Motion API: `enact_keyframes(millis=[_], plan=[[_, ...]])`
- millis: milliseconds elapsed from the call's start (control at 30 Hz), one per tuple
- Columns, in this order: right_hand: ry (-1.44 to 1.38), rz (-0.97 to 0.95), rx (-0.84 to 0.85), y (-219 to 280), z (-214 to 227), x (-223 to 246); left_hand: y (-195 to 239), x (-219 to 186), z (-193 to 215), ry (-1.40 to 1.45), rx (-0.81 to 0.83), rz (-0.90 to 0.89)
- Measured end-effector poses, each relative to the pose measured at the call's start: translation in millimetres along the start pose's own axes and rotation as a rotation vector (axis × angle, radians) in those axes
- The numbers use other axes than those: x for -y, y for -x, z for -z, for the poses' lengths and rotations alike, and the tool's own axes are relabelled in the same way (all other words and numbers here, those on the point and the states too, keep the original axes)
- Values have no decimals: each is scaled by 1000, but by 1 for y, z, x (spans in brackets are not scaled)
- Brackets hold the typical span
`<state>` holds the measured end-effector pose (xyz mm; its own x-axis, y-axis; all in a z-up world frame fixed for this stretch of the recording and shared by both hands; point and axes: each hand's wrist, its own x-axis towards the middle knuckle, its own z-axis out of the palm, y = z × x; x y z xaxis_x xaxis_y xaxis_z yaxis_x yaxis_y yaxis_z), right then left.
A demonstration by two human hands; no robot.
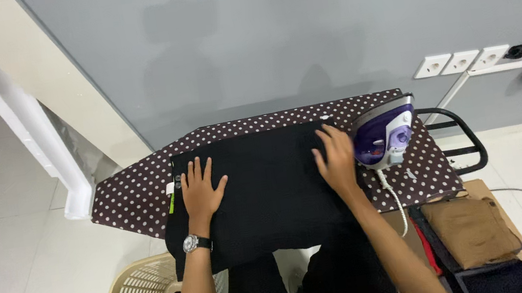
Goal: The person irons a pair of black shorts by hand on an ironing board, folding and flattening the fabric between passes with the iron.
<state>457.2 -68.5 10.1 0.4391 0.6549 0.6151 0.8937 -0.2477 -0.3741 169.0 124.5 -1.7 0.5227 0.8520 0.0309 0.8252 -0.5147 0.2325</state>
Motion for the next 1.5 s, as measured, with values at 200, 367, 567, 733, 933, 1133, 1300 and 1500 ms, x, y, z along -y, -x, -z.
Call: enact_keyframes(millis=[200, 367, 567, 733, 933, 1133, 1300, 1500], plan=[[-93, -46, -804, 62, 60, -30, 0, 4, -8, 8, -35, -4], [-321, -368, -624, 75, 33, -82, -1, 7, -11, -7, -11, 15], [-428, -306, -426, 54, 16, -108, 3, 9, -13, -4, -13, 9], [-346, -238, -308, 0, 62, -96, 2, 9, -11, 27, 27, 17], [192, -111, 181, -60, 117, -4, 2, 5, -3, 27, 68, 30], [225, 168, 664, -66, 83, 82, -2, 8, -6, 10, 73, 20], [254, 280, 626, -59, 21, 82, 2, 11, -2, 49, 47, -2], [330, 205, 600, -79, 13, 56, 4, 20, -9, 76, 2, -35]])
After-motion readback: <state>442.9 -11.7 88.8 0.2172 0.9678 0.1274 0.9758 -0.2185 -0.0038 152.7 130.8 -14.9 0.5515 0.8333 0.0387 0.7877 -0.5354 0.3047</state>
